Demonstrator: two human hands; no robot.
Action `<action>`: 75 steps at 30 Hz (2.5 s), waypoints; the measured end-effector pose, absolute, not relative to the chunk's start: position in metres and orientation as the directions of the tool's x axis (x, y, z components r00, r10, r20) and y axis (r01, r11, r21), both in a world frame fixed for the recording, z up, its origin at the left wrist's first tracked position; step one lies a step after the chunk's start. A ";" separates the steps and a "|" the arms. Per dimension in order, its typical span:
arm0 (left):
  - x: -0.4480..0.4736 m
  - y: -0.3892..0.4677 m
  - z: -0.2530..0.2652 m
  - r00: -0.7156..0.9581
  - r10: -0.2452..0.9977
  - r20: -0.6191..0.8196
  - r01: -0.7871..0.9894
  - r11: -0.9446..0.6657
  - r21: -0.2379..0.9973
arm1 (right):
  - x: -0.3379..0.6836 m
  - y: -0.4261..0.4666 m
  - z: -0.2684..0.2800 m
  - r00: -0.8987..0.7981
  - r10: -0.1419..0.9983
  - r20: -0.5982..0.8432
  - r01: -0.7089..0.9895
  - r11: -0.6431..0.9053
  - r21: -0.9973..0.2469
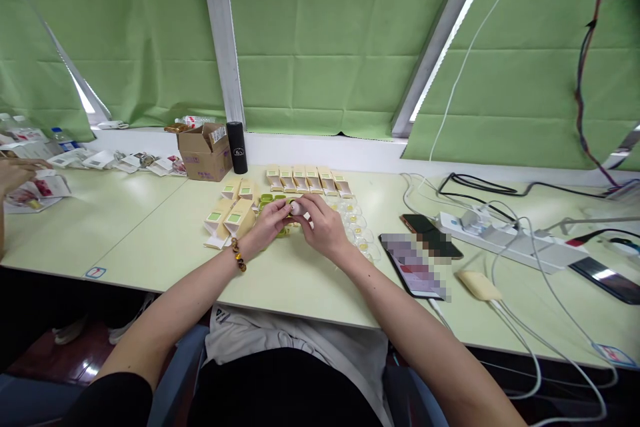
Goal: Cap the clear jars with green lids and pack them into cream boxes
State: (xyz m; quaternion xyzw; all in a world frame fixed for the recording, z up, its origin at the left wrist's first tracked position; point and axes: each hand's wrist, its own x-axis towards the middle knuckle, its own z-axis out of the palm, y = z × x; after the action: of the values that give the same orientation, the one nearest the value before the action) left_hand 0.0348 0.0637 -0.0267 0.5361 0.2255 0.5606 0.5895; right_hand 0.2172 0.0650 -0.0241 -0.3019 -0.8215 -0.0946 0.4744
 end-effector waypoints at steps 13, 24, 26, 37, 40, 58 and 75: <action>0.041 0.064 -0.031 0.206 0.870 0.447 -0.153 -0.423 0.893 | 0.219 0.061 -0.026 -0.431 0.342 0.835 0.654 0.756 0.027; 0.039 0.055 -0.024 0.253 0.825 0.505 -0.089 -0.500 0.862 | 0.221 0.060 -0.028 -0.435 0.349 0.830 0.664 0.747 0.034; 0.040 0.055 -0.024 0.255 0.823 0.508 -0.086 -0.504 0.859 | 0.221 0.060 -0.029 -0.431 0.359 0.828 0.664 0.747 0.022; 0.037 0.058 -0.028 0.266 0.817 0.511 -0.083 -0.509 0.857 | 0.220 0.059 -0.030 -0.426 0.361 0.830 0.662 0.749 0.014; 0.039 0.059 -0.029 0.239 0.820 0.520 -0.090 -0.514 0.853 | 0.218 0.059 -0.030 -0.422 0.359 0.833 0.662 0.749 0.013; 0.047 0.053 -0.033 0.098 0.807 0.582 0.012 -0.586 0.810 | 0.215 0.063 -0.032 -0.391 0.281 0.877 0.619 0.785 0.025; 0.042 0.061 -0.030 0.218 0.848 0.484 -0.129 -0.466 0.875 | 0.215 0.066 -0.035 -0.390 0.274 0.879 0.569 0.822 -0.003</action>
State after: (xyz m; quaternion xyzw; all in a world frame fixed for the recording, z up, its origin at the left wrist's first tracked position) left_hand 0.0416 0.0612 -0.0301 0.6474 0.2773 0.5603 0.4359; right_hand 0.2149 0.0661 -0.0348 -0.2570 -0.8198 -0.1512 0.4888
